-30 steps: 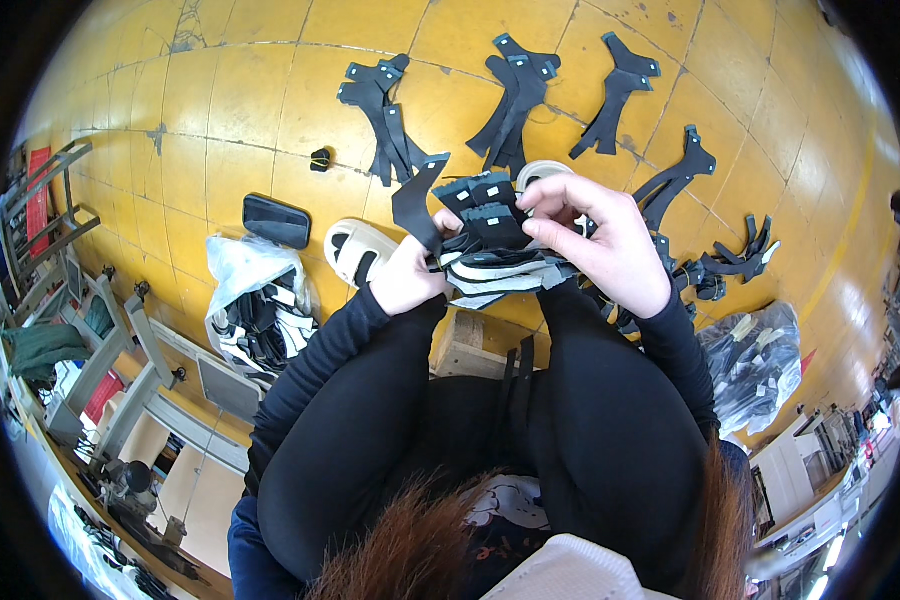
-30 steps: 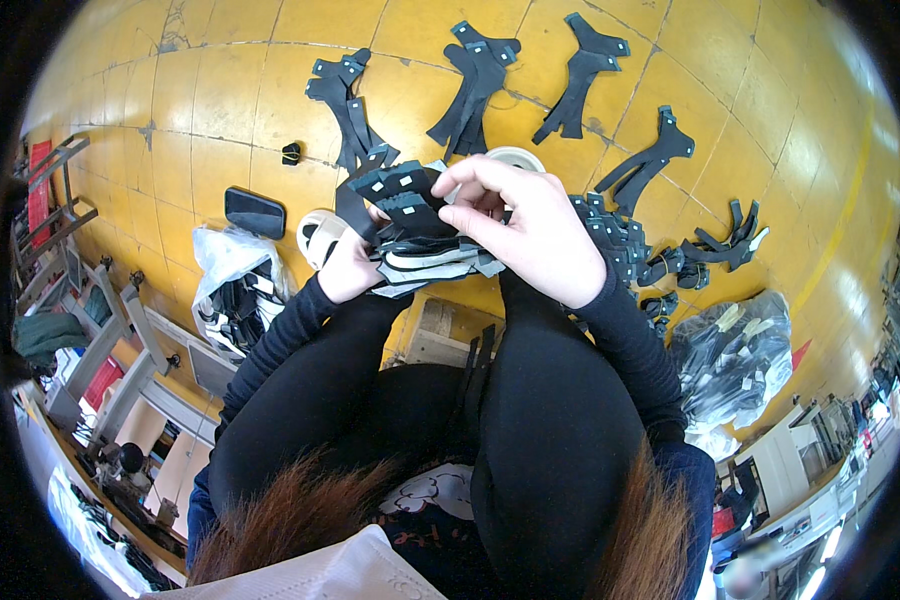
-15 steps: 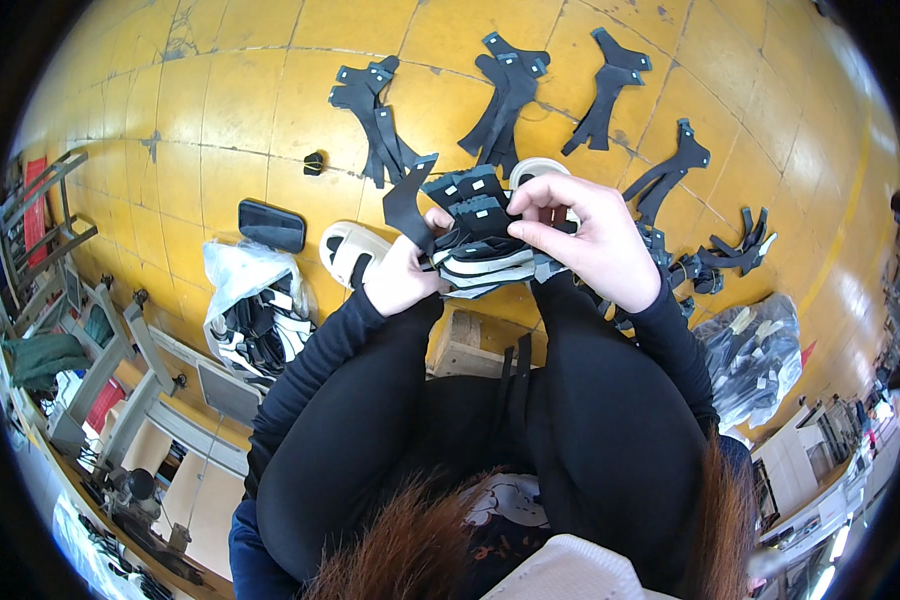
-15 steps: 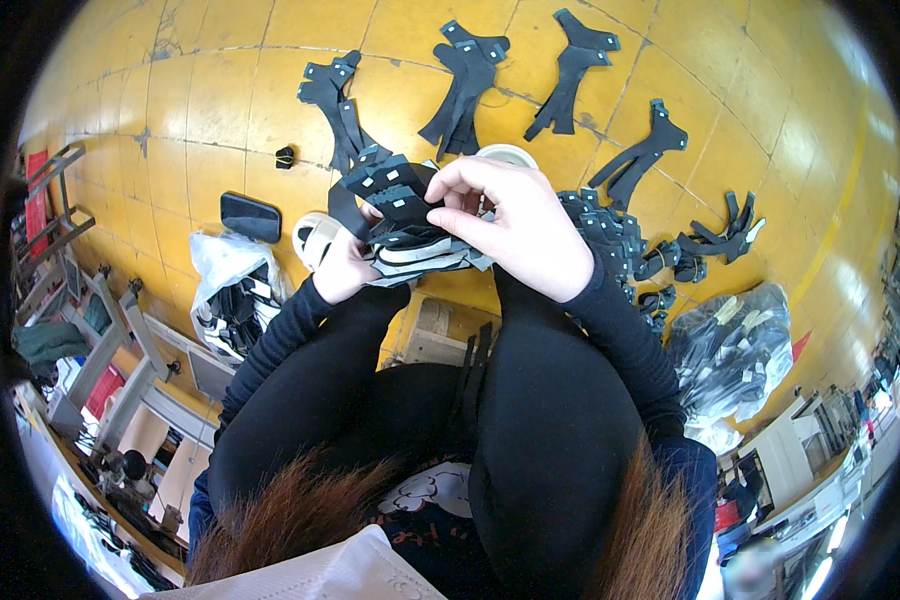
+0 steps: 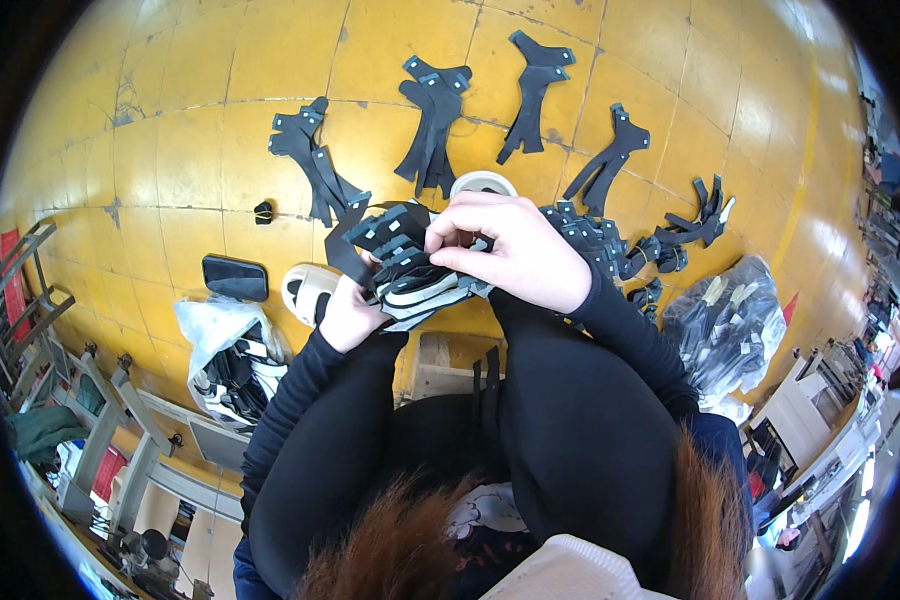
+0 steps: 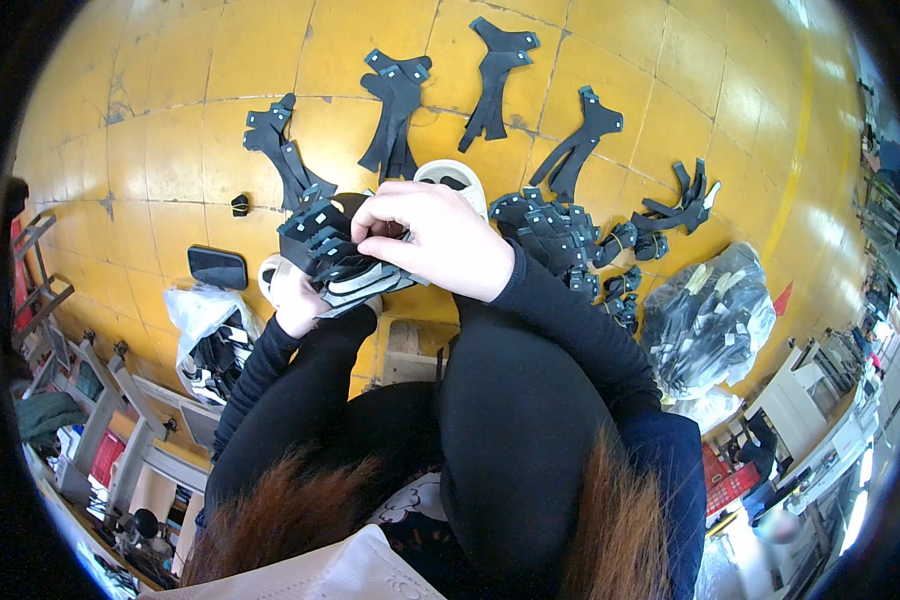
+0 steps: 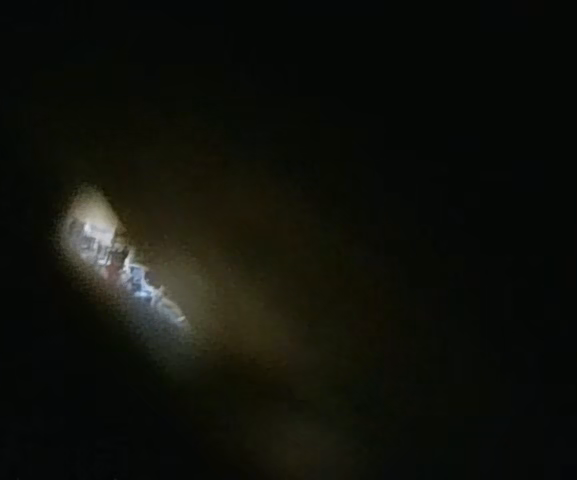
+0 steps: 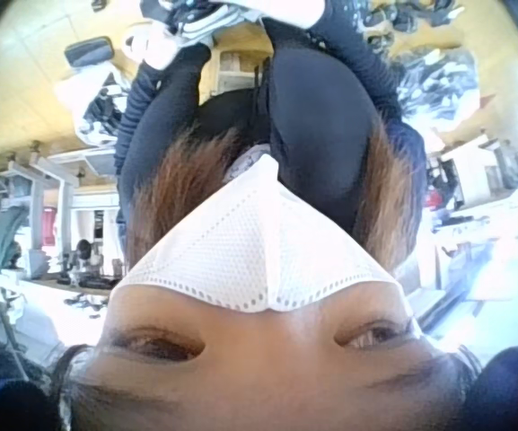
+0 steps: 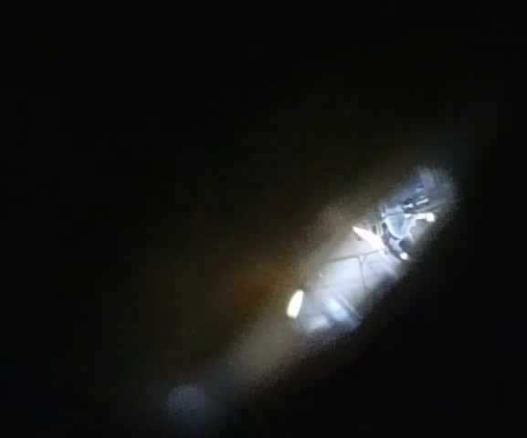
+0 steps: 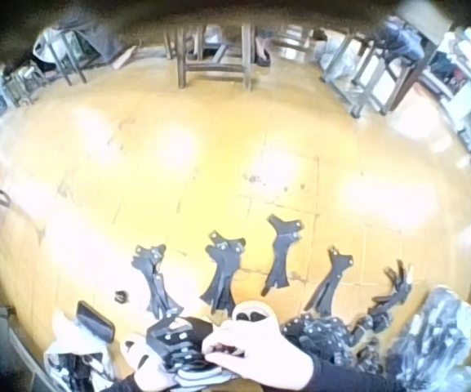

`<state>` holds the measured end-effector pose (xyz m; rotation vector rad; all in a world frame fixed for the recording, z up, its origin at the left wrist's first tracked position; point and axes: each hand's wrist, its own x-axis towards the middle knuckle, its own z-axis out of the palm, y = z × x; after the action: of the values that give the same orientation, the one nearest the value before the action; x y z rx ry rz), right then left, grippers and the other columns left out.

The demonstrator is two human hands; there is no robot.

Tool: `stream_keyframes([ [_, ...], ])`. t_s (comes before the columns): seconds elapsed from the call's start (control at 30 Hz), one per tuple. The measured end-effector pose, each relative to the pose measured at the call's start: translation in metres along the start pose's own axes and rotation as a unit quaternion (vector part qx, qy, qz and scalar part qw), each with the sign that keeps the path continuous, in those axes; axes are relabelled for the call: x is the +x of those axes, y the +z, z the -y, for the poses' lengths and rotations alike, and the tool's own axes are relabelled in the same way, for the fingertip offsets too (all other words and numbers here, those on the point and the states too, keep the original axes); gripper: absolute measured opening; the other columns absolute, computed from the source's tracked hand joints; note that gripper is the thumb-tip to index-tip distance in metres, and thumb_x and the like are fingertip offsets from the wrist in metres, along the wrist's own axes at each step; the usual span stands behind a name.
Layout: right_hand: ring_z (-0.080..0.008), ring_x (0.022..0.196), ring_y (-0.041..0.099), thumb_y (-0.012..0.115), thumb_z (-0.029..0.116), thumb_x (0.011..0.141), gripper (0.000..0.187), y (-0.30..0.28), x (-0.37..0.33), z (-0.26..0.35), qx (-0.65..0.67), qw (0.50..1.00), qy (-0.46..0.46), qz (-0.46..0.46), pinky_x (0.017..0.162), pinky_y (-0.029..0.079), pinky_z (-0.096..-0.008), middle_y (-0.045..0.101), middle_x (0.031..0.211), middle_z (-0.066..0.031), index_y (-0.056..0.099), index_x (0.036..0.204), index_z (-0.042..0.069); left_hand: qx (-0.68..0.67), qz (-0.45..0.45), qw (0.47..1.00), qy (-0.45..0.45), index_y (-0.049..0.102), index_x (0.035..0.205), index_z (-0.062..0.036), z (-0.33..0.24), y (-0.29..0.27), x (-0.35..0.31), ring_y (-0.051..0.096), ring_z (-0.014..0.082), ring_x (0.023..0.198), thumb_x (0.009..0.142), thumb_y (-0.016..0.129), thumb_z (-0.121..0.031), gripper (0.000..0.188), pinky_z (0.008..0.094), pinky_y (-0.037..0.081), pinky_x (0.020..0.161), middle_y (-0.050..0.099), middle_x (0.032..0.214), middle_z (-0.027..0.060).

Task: The person sits on the floor and sorts through a pile of black plastic parts. They pick up individual pieces, separate them, and place them into a small pile on the floor.

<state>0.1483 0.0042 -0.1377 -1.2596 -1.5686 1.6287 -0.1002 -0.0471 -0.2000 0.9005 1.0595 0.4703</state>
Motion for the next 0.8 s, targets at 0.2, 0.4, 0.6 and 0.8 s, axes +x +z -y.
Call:
stream_keyframes([
  [0.2,-0.0177,0.076,0.058,0.068,0.012,0.081,0.011,-0.004,-0.002,-0.001,-0.037,0.999,0.022,0.024,0.067,0.046,-0.0287,0.058,0.081,-0.0047,0.066,0.087,0.003,0.07,-0.015,0.996,0.054,0.05,0.107,-0.0057,-0.015,0.005,0.004,0.055,0.0104,0.103,0.073,0.072,0.007,0.043,0.0262,0.043,0.09,0.058,0.106,0.0027],
  [0.4,-0.0209,0.087,0.059,0.069,0.011,0.08,0.011,0.0,-0.001,-0.01,-0.064,0.994,-0.089,-0.011,0.077,0.046,-0.0307,0.058,0.095,-0.0076,0.068,0.087,0.003,0.113,-0.061,0.988,0.081,0.05,0.107,-0.0055,0.0,-0.003,0.002,0.055,0.01,0.098,0.072,0.073,0.006,0.043,0.0254,0.044,0.087,0.058,0.101,0.0021],
  [0.6,-0.0186,0.086,0.058,0.067,0.008,0.079,0.01,-0.003,-0.004,0.001,-0.058,0.997,-0.053,-0.011,0.08,0.046,-0.032,0.058,0.118,-0.0089,0.069,0.086,0.002,-0.001,-0.031,0.998,0.06,0.048,0.108,-0.0058,-0.003,0.003,0.007,0.05,0.0075,0.101,0.068,0.059,0.018,0.047,0.0226,0.04,0.088,0.055,0.103,0.0005],
  [0.8,-0.0194,0.089,0.061,0.069,-0.001,0.076,0.012,0.0,-0.004,0.002,-0.071,0.991,-0.108,-0.018,0.076,0.048,-0.0295,0.064,0.108,-0.0097,0.069,0.088,-0.001,-0.008,-0.005,0.998,0.064,0.047,0.114,-0.0049,-0.001,-0.003,0.008,0.051,0.0089,0.104,0.071,0.061,0.014,0.048,0.0239,0.04,0.09,0.054,0.108,0.0014],
])
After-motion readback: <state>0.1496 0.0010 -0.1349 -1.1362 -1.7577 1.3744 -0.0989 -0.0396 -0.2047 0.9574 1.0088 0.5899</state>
